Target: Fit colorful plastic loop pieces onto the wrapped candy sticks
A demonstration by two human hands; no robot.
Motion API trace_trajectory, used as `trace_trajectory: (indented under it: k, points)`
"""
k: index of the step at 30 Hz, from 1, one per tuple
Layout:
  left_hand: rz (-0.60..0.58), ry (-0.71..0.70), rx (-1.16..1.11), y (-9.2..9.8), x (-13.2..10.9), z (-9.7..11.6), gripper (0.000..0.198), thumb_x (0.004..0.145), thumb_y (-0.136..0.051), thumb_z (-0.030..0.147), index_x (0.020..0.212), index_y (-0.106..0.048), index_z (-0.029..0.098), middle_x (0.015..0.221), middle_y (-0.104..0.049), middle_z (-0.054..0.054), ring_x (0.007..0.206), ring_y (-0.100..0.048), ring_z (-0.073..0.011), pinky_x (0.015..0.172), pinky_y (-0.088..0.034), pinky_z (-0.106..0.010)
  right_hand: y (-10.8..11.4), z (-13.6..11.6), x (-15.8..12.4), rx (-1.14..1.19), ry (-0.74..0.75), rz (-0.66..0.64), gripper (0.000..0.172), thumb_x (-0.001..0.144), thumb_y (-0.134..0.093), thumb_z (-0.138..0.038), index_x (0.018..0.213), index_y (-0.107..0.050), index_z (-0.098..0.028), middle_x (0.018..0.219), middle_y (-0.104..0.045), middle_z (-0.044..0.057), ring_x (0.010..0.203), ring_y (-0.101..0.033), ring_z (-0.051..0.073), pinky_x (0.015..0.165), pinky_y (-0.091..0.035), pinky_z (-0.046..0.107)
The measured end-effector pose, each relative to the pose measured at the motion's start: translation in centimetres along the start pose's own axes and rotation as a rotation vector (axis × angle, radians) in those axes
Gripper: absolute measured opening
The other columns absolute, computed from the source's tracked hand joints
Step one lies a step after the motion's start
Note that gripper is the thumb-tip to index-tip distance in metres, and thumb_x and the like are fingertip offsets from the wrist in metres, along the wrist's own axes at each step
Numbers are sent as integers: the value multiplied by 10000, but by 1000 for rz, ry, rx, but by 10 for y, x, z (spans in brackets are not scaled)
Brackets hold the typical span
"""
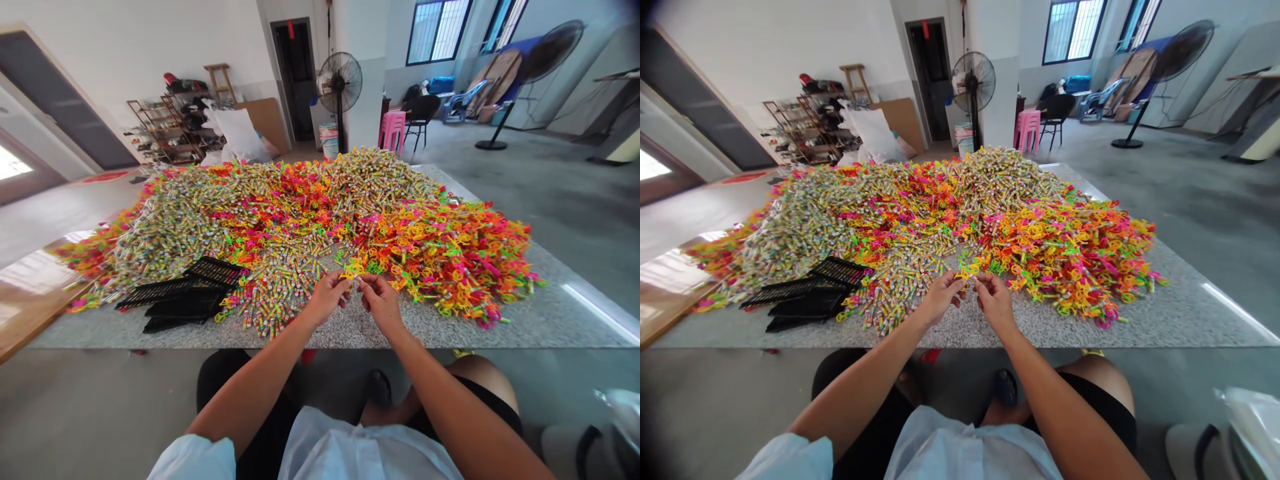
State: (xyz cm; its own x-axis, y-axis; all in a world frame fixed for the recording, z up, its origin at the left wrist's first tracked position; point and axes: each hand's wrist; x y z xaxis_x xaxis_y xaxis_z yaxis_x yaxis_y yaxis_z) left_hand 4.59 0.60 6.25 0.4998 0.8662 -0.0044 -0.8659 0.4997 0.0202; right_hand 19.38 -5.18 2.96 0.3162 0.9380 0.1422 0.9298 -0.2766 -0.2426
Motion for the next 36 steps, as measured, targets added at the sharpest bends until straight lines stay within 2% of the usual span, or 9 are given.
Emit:
trace_trajectory:
  k: [5, 10, 15, 17, 20, 23, 25, 30, 36]
  points:
    - [33, -10, 66, 0, 1, -2, 313, 888, -602, 483, 941, -625, 175, 672, -535, 27, 517, -496, -86, 448, -403, -193, 0, 1, -1, 41, 1, -19, 302, 860, -700, -455, 1050, -650, -225, 784, -630, -20, 445, -452, 73, 386, -336, 217]
    - [31, 24, 135, 2, 0, 1, 319, 876, -616, 494, 856, -607, 176, 589, -498, 40, 467, -455, -87, 428, -375, -199, 0, 5, -1, 244, -95, 18, 296, 819, -749, -408, 1041, -679, -225, 801, -622, -25, 467, -446, 65, 393, -345, 211]
    - [50, 75, 18, -4, -3, 5, 333, 857, -637, 502, 859, -628, 170, 597, -517, 32, 471, -463, -85, 438, -391, -202, -2, 5, 0, 383, -200, -20, 324, 778, -787, -387, 1038, -683, -223, 820, -630, -21, 496, -458, 60, 402, -334, 193]
    - [59, 112, -82, -6, -3, 6, 345, 834, -667, 508, 879, -633, 167, 672, -561, 13, 495, -483, -80, 445, -397, -200, -3, 3, -2, 339, -181, -21, 330, 791, -771, -413, 1043, -673, -225, 822, -637, -19, 496, -464, 66, 405, -349, 199]
    - [100, 163, -191, -5, -3, 5, 377, 805, -704, 512, 930, -635, 163, 751, -587, -6, 530, -508, -82, 453, -405, -201, -5, 0, -6, 130, -77, 3, 318, 831, -726, -454, 1037, -656, -222, 805, -643, -13, 474, -465, 78, 401, -369, 218]
    - [145, 104, -104, -3, -2, 4, 378, 817, -696, 518, 899, -623, 157, 684, -545, 10, 526, -500, -85, 464, -409, -202, -6, -4, -10, -80, 37, 58, 298, 878, -669, -472, 1045, -648, -226, 784, -644, -6, 469, -471, 95, 414, -375, 234]
    - [128, 45, -9, -3, -3, 2, 369, 835, -675, 522, 867, -617, 159, 633, -519, 23, 508, -489, -86, 469, -410, -206, -6, -6, -10, -147, 70, 82, 295, 898, -642, -477, 1058, -646, -229, 740, -630, -9, 481, -481, 111, 434, -383, 242]
    - [67, -14, 117, -2, -4, -1, 344, 860, -643, 504, 826, -626, 163, 598, -506, 31, 481, -479, -87, 463, -398, -214, -3, -7, -6, -194, 78, 70, 273, 899, -643, -460, 1041, -646, -227, 638, -574, -33, 476, -476, 119, 446, -379, 243]
    - [61, 35, 59, 0, -4, -5, 350, 870, -625, 520, 832, -603, 172, 590, -489, 41, 475, -470, -86, 457, -396, -212, 3, -4, -5, -95, 31, -6, 287, 872, -676, -465, 1013, -643, -218, 712, -596, -27, 474, -485, 99, 417, -389, 229]
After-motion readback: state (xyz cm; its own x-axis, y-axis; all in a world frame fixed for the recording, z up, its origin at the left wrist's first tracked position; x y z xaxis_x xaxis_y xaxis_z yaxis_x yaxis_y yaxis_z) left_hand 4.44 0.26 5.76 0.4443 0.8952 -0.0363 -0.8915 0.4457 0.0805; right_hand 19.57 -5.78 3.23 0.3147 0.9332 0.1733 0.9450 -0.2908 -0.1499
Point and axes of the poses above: each hand's wrist, its own x-axis towards the middle knuckle, its own y-axis out of the back of the hand, z = x × y
